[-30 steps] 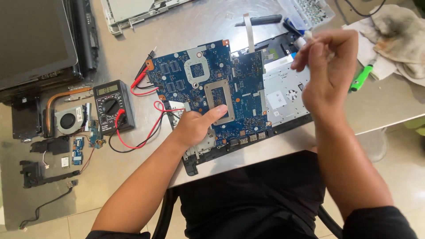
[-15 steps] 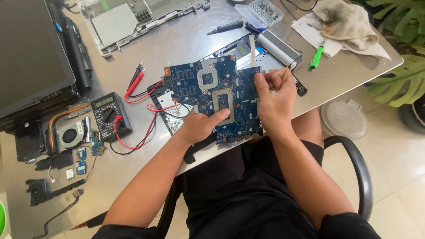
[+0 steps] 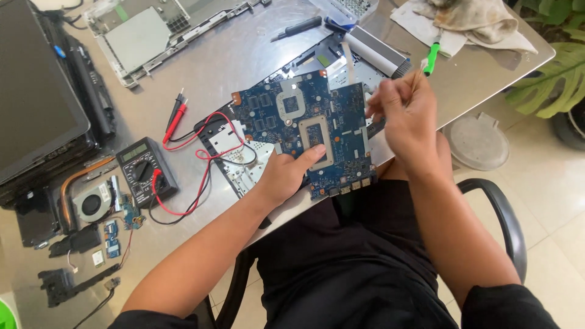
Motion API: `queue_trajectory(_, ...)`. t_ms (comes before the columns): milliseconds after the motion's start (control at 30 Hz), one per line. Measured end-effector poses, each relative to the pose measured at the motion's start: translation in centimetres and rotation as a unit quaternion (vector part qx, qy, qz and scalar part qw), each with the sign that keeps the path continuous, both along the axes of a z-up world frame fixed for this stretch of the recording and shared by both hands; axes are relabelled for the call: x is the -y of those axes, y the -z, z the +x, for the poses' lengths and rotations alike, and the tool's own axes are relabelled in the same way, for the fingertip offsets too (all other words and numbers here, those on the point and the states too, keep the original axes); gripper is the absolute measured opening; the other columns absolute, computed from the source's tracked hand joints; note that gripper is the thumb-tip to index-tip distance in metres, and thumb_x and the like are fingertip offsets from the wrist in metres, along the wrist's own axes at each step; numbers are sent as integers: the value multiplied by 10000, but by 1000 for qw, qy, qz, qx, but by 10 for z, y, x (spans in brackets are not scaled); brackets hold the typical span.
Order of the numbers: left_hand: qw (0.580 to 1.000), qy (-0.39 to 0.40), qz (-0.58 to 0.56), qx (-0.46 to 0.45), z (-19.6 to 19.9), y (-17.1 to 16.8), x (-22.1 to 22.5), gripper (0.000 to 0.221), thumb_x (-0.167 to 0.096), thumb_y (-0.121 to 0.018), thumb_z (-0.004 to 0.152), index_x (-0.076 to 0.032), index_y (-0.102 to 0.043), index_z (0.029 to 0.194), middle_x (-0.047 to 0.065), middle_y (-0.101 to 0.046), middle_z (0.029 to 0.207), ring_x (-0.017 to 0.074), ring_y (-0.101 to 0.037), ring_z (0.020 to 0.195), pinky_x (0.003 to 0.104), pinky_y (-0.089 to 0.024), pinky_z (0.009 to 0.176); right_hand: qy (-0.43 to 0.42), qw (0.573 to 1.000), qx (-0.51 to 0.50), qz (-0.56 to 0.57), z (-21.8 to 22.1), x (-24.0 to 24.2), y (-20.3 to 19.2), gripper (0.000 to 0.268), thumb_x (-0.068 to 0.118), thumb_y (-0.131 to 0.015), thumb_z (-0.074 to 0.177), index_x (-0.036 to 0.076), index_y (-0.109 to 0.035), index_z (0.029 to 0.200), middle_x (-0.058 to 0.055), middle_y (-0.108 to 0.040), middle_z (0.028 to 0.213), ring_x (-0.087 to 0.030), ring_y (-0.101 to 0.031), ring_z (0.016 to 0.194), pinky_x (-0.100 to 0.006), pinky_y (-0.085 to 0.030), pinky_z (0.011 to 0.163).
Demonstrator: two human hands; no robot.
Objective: Soldering components on a laptop motherboard, cleaning with a cotton swab, and using a handheld blower.
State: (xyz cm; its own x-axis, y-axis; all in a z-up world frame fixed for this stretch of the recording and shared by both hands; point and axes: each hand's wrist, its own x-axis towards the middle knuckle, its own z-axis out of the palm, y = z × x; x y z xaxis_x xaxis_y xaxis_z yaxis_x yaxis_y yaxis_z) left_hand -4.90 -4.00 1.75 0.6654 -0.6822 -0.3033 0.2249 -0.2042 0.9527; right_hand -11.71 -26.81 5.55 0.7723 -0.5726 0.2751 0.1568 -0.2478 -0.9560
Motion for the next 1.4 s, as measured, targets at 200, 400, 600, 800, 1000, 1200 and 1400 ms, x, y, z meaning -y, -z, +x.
queue_trajectory(200,966,29,-3,-258,-4,42,5,730,-369,-627,985,-179,-234,400,42,-127,423,205,-158,402,399,-234,514,121,965,-154,-176,21,117,4,512,406,-287,1237,165,-430,808,6,-437,681,-129,-390,616,-325,-300,604)
queue_trajectory(400,933,62,9,-354,-15,47,2,686,-336,-612,1030,-140,-406,407,21,-251,386,204,-300,354,390,-333,552,71,927,-201,-310,51,185,37,182,139,-644,1211,107,-579,1044,-1,-625,1046,-174,-552,999,-414,-405,863)
queue_trajectory(600,925,-52,36,-376,-13,32,5,719,-319,-767,897,-194,-241,422,16,-47,472,170,-138,437,356,-166,517,142,882,-155,-421,45,148,57,235,145,-789,1106,19,-718,1291,-216,-452,1298,-422,-431,1215,-527,-387,993)
queue_trajectory(800,954,42,109,-276,-13,17,3,743,-404,-716,926,-160,-259,394,19,-159,403,184,-195,391,370,-220,508,60,833,-142,-531,34,120,57,505,353,-853,1072,-42,-754,1372,-145,-524,1270,-333,-370,1156,-463,-288,946)
queue_trajectory(1000,951,9,104,-289,-13,10,3,750,-368,-765,885,-155,-253,381,13,-141,372,172,-205,336,337,-234,456,103,966,-43,-232,6,101,35,150,-10,-730,1178,19,-591,1228,-85,-571,1059,-191,-512,945,-347,-461,822)
queue_trajectory(1200,975,83,160,-131,-14,6,2,808,-519,-718,888,-164,-177,404,4,-135,402,188,-140,400,359,-251,549,-33,969,165,178,-53,25,8,470,254,-823,967,119,-553,1327,-104,-681,1225,-179,-699,1046,-260,-635,835)
queue_trajectory(1400,978,40,56,-199,-13,23,0,756,-415,-714,897,-185,-106,510,12,-73,465,195,-84,428,408,-143,499,-134,959,56,-245,-76,-21,-17,519,6,-784,964,21,-432,1345,-223,-548,1330,-390,-646,1321,-472,-543,1182)
